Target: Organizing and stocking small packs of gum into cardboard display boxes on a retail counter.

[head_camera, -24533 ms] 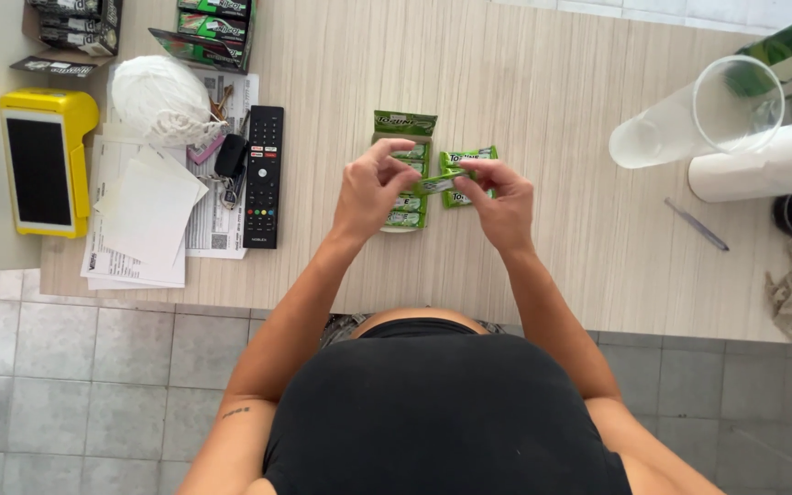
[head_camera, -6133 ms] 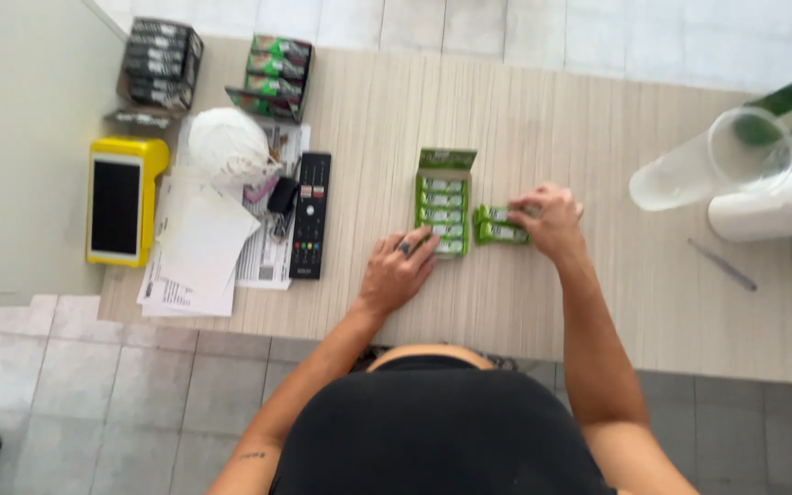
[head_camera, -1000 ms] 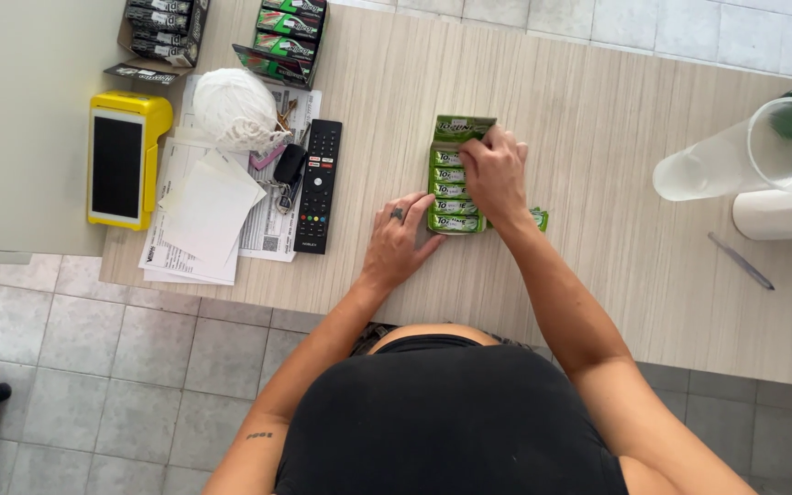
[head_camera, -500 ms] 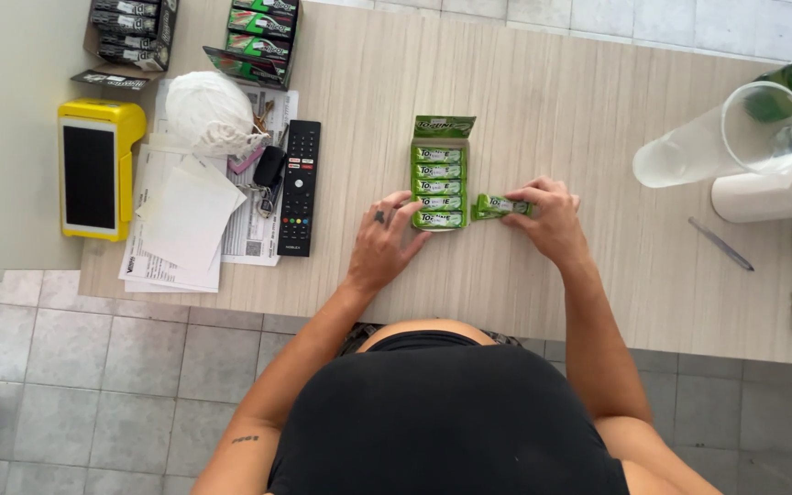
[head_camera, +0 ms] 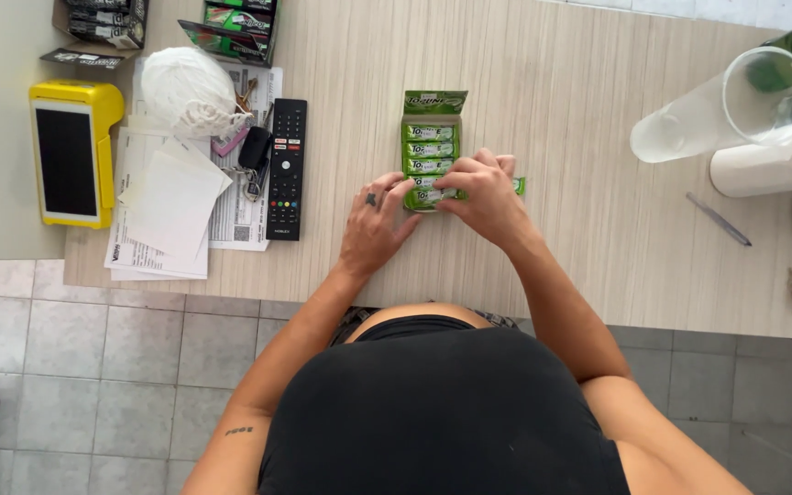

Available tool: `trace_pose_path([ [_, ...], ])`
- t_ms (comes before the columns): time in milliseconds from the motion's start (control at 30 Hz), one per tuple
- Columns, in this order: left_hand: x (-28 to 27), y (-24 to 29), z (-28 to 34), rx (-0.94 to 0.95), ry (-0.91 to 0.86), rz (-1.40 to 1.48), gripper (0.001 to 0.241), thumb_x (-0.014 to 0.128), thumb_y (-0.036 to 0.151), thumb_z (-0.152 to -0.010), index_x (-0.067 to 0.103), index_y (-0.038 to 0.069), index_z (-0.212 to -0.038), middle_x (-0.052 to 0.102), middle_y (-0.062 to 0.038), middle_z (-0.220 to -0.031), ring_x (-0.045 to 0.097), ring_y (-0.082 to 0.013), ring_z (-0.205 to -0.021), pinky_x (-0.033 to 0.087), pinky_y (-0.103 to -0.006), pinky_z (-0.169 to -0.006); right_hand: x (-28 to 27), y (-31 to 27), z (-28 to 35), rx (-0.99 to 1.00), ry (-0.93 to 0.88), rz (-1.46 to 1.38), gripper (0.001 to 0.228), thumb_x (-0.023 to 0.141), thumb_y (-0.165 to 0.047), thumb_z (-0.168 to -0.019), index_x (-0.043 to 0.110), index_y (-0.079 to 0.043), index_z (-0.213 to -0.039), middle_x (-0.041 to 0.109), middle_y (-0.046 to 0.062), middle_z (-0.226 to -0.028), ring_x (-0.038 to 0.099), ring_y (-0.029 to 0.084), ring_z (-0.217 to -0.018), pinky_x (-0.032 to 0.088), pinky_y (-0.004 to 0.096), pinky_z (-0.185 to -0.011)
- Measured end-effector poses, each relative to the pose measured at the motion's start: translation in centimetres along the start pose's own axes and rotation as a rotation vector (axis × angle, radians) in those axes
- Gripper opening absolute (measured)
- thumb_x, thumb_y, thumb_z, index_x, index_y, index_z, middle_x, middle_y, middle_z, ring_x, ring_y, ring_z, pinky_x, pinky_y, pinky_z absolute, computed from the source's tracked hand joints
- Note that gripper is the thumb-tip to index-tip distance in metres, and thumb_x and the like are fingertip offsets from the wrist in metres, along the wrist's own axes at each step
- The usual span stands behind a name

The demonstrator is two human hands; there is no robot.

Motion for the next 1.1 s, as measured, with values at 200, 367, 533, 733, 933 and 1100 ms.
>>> trace_pose_path([
  [200, 0.0, -0.1, 0.2, 0.092, 0.027, -0.091, 0.044, 0.079, 0.027, -0.087, 0.064, 0.021, -0.128, 0.057, -0.006, -0.13, 0.062, -0.0243, -0.106, 0.051, -0.0381, -0.087, -0.7, -0.2, -0.1, 0.018, -0.045, -0.028, 0.026, 0.087, -0.033, -0.075, 0.076, -0.025, -0.096, 0.068, -0.008, -0.104, 0.056, 0.017, -0.098, 0.03, 0.037, -0.089],
  [367, 0.5, -0.3, 0.6, 0.135, 0.048, -0.172, 0.039, 0.077, 0.028, -0.088, 0.069, 0.033, -0.125, 0.057, -0.002, -0.133, 0.06, -0.0226, -0.113, 0.046, -0.0356, -0.09, -3.6, 4.3, 2.0, 0.229, -0.005, 0.011, 0.012, 0.081, -0.021, -0.089, 0.077, -0.025, -0.1, 0.067, -0.004, -0.103, 0.061, 0.023, -0.098, 0.036, 0.039, -0.085],
  [533, -0.1, 0.3, 0.6, 0.132, 0.018, -0.186, 0.021, 0.07, 0.025, -0.096, 0.073, 0.033, -0.116, 0.062, 0.005, -0.13, 0.056, -0.0182, -0.122, 0.04, -0.0341, -0.096, -3.6, 7.2, 4.5, 0.428, -0.096, 0.024, 0.033, 0.088, -0.032, -0.081, 0.078, -0.022, -0.111, 0.067, 0.002, -0.108, 0.06, 0.027, -0.098, 0.039, 0.046, -0.086],
  [733, 0.4, 0.1, 1.0, 0.131, 0.004, -0.201, 0.022, 0.063, 0.023, -0.101, 0.07, 0.036, -0.118, 0.066, 0.011, -0.127, 0.054, -0.0159, -0.128, 0.036, -0.0353, -0.099, -3.0, 8.3, 4.6, 0.508, 0.068, -0.284, 0.021, 0.089, -0.029, -0.085, 0.079, -0.022, -0.101, 0.07, 0.0, -0.092, 0.061, 0.015, -0.084, 0.042, 0.031, -0.076],
  [933, 0.5, 0.2, 1.1, 0.128, 0.007, -0.175, 0.021, 0.062, 0.023, -0.101, 0.071, 0.035, -0.116, 0.066, 0.011, -0.126, 0.055, -0.0157, -0.127, 0.036, -0.0351, -0.099, -1.7, 3.3, 1.0, 0.423, 0.234, -0.54, 0.009, 0.085, -0.018, -0.091, 0.08, -0.017, -0.099, 0.073, 0.0, -0.081, 0.053, 0.006, -0.072, 0.041, 0.023, -0.07],
  [1100, -0.3, 0.7, 0.5, 0.129, 0.042, -0.168, 0.017, 0.063, 0.022, -0.101, 0.072, 0.032, -0.11, 0.063, 0.006, -0.132, 0.055, -0.019, -0.127, 0.038, -0.0366, -0.098, 0.2, 1.8, -1.1, 0.192, 0.115, -0.402, 0.006, 0.081, -0.019, -0.093, 0.079, -0.015, -0.096, 0.071, 0.001, -0.085, 0.053, 0.015, -0.076, 0.043, 0.031, -0.076],
])
Point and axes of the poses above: each hand's wrist, its own z-axis away from the middle knuckle, its own x-axis out of the palm, y = z × x, the point moved 1 cm from there along -z, towards the middle knuckle
